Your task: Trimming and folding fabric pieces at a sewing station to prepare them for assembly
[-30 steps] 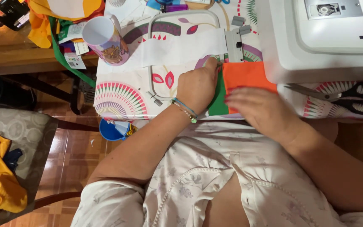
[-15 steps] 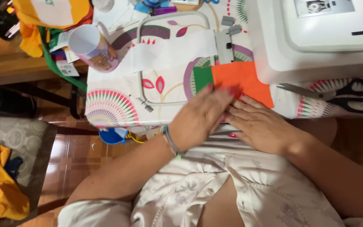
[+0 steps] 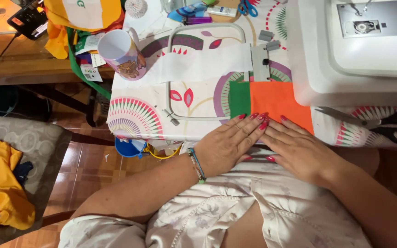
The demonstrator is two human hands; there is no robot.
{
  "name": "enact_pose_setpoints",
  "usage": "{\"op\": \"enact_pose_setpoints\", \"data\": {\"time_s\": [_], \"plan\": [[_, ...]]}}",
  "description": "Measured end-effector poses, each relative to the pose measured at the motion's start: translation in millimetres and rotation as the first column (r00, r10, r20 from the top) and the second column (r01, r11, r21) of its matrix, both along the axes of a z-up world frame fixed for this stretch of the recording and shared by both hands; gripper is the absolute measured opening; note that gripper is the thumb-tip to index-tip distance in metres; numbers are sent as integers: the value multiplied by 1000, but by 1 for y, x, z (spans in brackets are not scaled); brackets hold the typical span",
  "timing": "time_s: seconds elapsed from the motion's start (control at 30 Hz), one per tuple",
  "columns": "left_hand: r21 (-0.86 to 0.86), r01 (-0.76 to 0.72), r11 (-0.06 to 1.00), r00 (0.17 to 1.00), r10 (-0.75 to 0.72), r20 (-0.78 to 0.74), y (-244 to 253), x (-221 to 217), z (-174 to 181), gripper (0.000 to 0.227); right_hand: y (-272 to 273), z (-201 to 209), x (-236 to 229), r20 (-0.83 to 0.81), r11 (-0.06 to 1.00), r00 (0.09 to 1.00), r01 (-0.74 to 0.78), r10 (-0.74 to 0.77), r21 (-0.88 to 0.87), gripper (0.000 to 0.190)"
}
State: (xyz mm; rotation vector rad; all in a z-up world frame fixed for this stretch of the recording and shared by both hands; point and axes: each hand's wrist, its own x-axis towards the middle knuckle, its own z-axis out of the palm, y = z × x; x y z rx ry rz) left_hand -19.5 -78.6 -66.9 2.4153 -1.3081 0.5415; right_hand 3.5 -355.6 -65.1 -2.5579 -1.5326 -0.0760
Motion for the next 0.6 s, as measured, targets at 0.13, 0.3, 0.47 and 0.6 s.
{"op": "enact_pose_setpoints", "data": {"time_s": [0.13, 0.3, 0.47, 0.6], "plan": [[212, -31, 977, 999, 34, -12, 4, 0, 8, 81, -10, 11, -9, 73, 997, 996, 51, -47, -57, 75], [217, -46, 975, 999, 45, 10, 1, 0, 6, 65, -23, 24, -22, 135, 984, 975, 169, -175, 57, 59], [65, -2, 998, 995, -5, 99, -10, 6, 14, 48, -43, -4, -19, 244, 975, 950, 213, -194, -56, 64], [137, 120, 983, 984, -136, 112, -11, 32, 4, 50, -57, -22, -13, 266, 976, 951, 192, -160, -99, 79]]}}
